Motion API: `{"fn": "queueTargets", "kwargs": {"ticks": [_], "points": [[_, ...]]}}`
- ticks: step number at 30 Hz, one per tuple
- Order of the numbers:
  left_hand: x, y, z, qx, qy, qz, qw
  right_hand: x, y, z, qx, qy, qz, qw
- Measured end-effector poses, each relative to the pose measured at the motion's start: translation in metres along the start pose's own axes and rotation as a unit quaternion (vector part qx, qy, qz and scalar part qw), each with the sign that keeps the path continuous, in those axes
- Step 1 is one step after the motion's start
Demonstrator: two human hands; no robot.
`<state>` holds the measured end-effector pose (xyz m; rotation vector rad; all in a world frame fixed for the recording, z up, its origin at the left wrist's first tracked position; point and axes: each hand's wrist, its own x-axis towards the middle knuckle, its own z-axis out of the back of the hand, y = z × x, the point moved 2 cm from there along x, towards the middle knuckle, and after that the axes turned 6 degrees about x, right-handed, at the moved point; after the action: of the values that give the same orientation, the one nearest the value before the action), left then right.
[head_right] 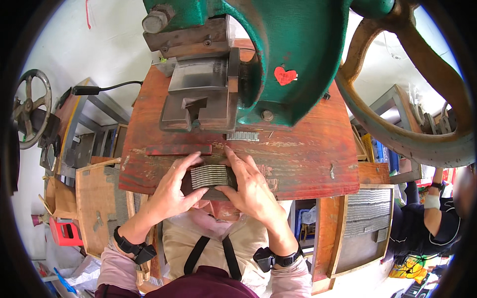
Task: Operating a manual punch press to process and shape metal staple strips.
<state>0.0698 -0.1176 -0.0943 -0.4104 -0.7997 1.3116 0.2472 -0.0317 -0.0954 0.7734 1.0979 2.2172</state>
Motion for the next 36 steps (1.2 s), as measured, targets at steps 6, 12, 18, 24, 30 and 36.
{"fn": "queueTargets", "kwargs": {"ticks": [6, 12, 18, 24, 30, 36], "points": [[-0.001, -0.003, -0.001, 0.035, -0.033, -0.037, 0.998, 0.001, 0.007, 0.001, -0.024, 0.009, 0.042, 0.999], [0.013, -0.013, 0.028, 0.045, -0.144, -0.146, 0.978, 0.028, 0.045, 0.022, -0.059, -0.041, 0.142, 0.987], [0.099, 0.014, 0.062, -0.088, -0.294, -0.114, 0.945, 0.111, 0.054, 0.031, -0.037, -0.178, 0.038, 0.983], [0.165, 0.032, 0.085, -0.082, -0.216, -0.048, 0.972, 0.164, 0.031, 0.04, -0.021, -0.223, -0.028, 0.974], [0.155, 0.027, 0.098, 0.168, -0.219, -0.037, 0.96, 0.178, 0.017, 0.051, -0.061, -0.193, -0.006, 0.979], [0.058, 0.048, 0.09, 0.233, 0.007, 0.082, 0.969, 0.17, 0.02, 0.044, -0.116, -0.217, -0.001, 0.969]]}}
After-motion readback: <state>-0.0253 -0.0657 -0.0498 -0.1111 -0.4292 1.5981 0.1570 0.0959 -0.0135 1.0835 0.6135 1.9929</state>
